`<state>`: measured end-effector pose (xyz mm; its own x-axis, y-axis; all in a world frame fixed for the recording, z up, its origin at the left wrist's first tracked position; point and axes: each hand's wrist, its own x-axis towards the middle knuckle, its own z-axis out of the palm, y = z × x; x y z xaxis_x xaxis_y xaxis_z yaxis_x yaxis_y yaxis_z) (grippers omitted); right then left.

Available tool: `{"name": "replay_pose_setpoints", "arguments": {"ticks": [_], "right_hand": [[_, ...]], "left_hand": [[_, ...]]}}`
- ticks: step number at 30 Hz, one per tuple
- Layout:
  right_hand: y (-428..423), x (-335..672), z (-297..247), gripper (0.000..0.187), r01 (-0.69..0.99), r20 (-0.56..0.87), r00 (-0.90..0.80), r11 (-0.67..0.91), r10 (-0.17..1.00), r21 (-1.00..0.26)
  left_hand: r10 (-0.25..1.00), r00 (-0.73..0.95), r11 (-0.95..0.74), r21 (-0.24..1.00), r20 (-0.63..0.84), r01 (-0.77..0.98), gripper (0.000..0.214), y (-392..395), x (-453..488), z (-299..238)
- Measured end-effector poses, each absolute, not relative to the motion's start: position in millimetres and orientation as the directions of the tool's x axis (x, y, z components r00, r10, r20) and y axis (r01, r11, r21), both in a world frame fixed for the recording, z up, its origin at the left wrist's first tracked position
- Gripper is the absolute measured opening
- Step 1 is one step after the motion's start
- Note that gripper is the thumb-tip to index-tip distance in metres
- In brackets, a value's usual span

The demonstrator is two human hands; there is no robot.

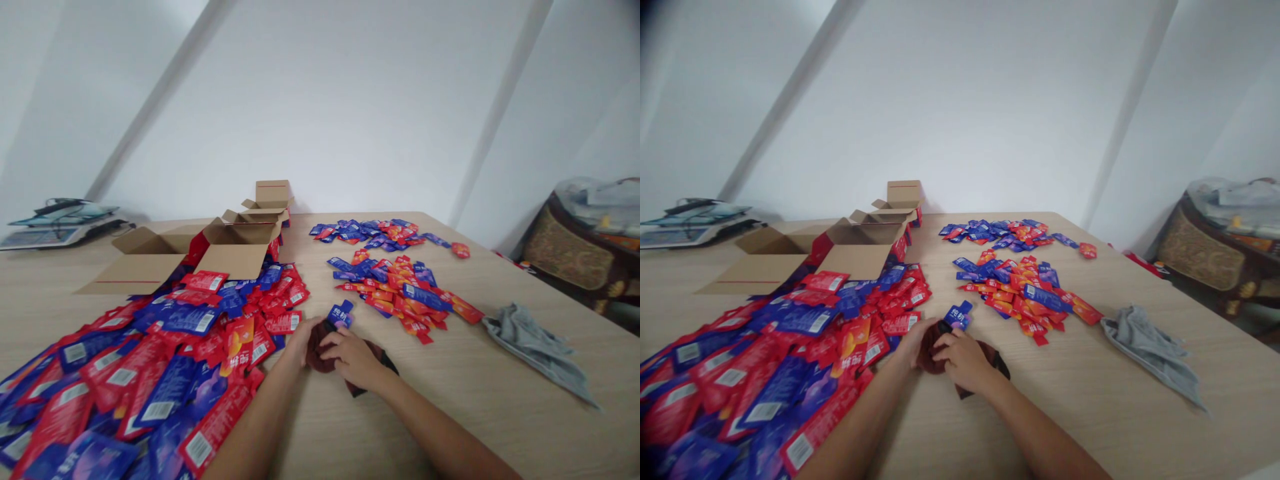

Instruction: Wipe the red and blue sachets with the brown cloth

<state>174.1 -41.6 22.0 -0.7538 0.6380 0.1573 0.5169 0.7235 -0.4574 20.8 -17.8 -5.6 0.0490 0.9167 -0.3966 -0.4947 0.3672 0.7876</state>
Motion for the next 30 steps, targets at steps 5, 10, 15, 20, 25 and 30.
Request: {"name": "replay_pose_setpoints", "arguments": {"ticks": [5, 10, 15, 20, 25, 30], "right_hand": [[-28.5, 175.6, 10.5, 0.042, 0.395, 0.075, -0.761, 0.552, 0.644, -0.734], [-15.9, 188.4, -0.4, 0.042, 0.274, -0.074, -0.813, 0.267, 0.578, -0.924], [-16.1, 192.2, 7.5, 0.044, 0.263, -0.037, -0.798, 0.293, 0.602, -0.919], [-20.7, 195.6, 19.9, 0.046, 0.291, -0.056, -0.786, 0.29, 0.615, -0.912], [-24.3, 200.8, 26.6, 0.047, 0.284, -0.043, -0.772, 0.284, 0.634, -0.916], [-22.2, 202.3, 25.7, 0.049, 0.264, -0.053, -0.801, 0.272, 0.596, -0.925]], "left_hand": [[0.956, 0.064, 0.291, 0.884, -0.287, -0.365, 0.022, -16.3, 23.1, -5.4], [0.95, 0.034, 0.305, 0.9, -0.311, -0.311, 0.022, -14.2, 25.6, -10.2], [0.987, 0.065, 0.153, 0.984, -0.148, -0.092, 0.008, -12.1, 37.1, -19.1], [0.98, -0.2, -0.013, 0.989, -0.017, -0.149, 0.01, -3.3, 16.7, -3.1], [0.757, -0.642, -0.386, 0.876, 0.123, -0.288, 0.014, 0.0, -56.2, 44.8], [0.596, -0.803, -0.595, 0.679, 0.014, -0.43, 0.008, -10.6, -105.7, 67.0]]}}
